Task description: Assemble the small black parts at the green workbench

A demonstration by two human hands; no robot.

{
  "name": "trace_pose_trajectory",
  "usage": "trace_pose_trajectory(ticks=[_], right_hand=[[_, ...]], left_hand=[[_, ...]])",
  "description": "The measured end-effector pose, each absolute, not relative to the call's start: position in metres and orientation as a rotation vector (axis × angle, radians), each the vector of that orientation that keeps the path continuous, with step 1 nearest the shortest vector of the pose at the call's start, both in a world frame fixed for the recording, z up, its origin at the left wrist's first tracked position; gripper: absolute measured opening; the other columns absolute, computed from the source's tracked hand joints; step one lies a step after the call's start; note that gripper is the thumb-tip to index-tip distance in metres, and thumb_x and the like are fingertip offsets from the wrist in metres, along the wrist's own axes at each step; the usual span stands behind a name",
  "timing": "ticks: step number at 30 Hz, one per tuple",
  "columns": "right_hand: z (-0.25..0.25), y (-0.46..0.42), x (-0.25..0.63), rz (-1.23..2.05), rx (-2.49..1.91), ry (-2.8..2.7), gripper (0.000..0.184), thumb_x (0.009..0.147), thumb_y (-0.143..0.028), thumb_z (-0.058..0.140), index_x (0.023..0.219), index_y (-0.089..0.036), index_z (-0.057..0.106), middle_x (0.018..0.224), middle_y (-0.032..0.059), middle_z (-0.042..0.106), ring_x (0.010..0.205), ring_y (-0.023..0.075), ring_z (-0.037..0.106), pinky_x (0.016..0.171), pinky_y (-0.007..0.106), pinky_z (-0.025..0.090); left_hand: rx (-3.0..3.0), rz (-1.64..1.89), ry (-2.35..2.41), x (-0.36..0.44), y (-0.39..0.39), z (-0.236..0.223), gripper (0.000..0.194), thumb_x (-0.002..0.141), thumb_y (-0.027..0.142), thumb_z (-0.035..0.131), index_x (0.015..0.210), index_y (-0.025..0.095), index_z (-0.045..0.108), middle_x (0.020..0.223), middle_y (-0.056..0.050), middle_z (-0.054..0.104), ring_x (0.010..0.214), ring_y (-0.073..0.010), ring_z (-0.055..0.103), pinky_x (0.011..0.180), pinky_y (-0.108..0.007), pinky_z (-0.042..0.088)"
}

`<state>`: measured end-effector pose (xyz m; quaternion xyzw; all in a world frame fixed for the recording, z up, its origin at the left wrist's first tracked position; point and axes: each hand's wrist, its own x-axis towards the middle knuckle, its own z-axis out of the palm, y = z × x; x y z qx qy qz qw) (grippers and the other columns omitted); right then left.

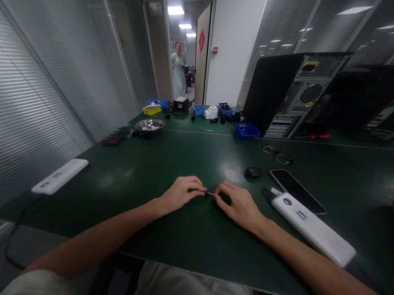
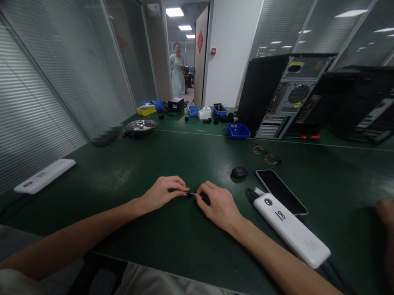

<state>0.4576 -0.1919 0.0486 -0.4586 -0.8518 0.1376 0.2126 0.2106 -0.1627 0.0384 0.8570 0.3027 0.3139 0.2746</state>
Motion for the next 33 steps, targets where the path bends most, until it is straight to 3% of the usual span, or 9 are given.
trace_pose_trajectory(ticks=[11,21,33], right_hand=[[0.047,-0.191,0.459,0.415,-1.229,-2.332,0.019,0.101,-0.036,0.048,0.098,-0.023,0.062,0.096,0.0018,0.065,0.076,0.0144,0.060,0.069,0.026,0.043],[0.048,-0.194,0.452,0.341,-1.203,-2.419,0.021,0.102,-0.035,0.046,0.101,-0.023,0.063,0.097,0.0024,0.064,0.079,0.0151,0.061,0.070,0.027,0.042],[0.046,-0.184,0.465,0.174,-1.413,-2.444,0.021,0.100,-0.038,0.048,0.100,-0.025,0.064,0.098,0.0025,0.065,0.073,0.0152,0.061,0.060,0.027,0.036]], left_hand=[[2.254,0.850,0.839,0.210,-0.164,0.043,0.019,0.094,0.029,0.065,0.107,0.021,0.077,0.105,-0.007,0.070,0.095,-0.0177,0.066,0.088,-0.033,0.053],[2.443,0.721,0.749,0.217,-0.171,0.046,0.023,0.098,0.026,0.058,0.111,0.019,0.075,0.105,-0.006,0.068,0.097,-0.0158,0.064,0.088,-0.029,0.050],[2.570,0.601,0.883,0.222,-0.173,0.046,0.043,0.098,0.020,0.053,0.139,0.029,0.059,0.105,-0.006,0.058,0.099,-0.0193,0.055,0.087,-0.033,0.048]])
